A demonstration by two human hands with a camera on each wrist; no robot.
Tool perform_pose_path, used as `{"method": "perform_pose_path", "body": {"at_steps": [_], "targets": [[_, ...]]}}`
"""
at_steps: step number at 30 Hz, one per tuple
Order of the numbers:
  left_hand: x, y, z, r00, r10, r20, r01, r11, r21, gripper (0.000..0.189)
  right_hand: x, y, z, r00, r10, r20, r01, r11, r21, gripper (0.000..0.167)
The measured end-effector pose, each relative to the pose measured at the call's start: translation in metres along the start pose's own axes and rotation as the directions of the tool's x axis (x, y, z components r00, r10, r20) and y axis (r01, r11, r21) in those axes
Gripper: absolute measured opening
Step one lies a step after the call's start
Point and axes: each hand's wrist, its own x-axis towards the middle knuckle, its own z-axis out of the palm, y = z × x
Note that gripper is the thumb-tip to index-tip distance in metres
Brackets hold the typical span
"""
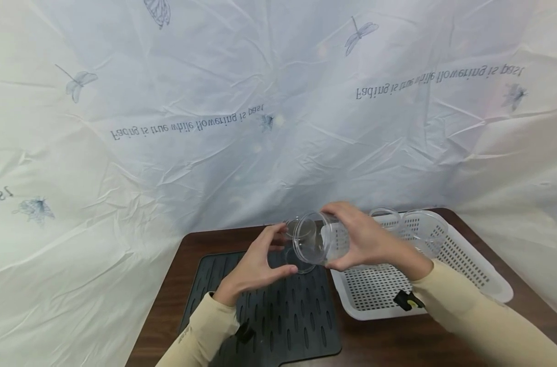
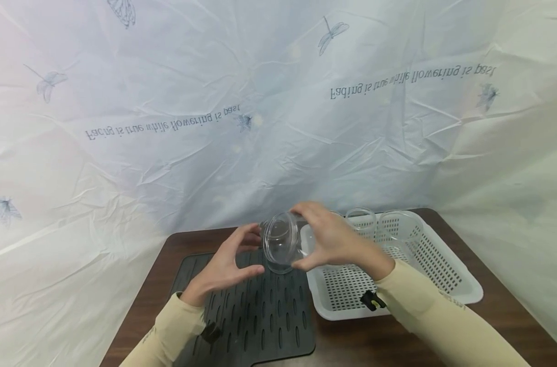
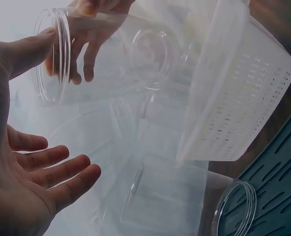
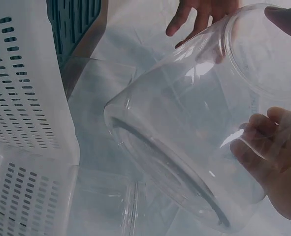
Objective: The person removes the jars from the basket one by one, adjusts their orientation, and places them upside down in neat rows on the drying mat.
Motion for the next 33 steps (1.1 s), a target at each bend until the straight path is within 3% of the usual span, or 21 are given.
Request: {"method": "perform_pose_path", "body": {"at_steps": [16, 33], "targets": [[0.004, 0.005, 0.001, 1.0, 0.003, 0.024, -0.002, 0.999, -0.041, 0.092, 0.004, -0.007, 0.013, 0.995, 0.026, 0.091, -0.017, 0.995, -0.103, 0.102], [0.005, 0.008, 0.005, 0.999, 0.011, 0.043, -0.011, 1.0, 0.003, 0.096, 0.011, -0.012, 0.028, 0.986, -0.045, 0.158, 0.077, 0.975, -0.21, 0.102]]}}
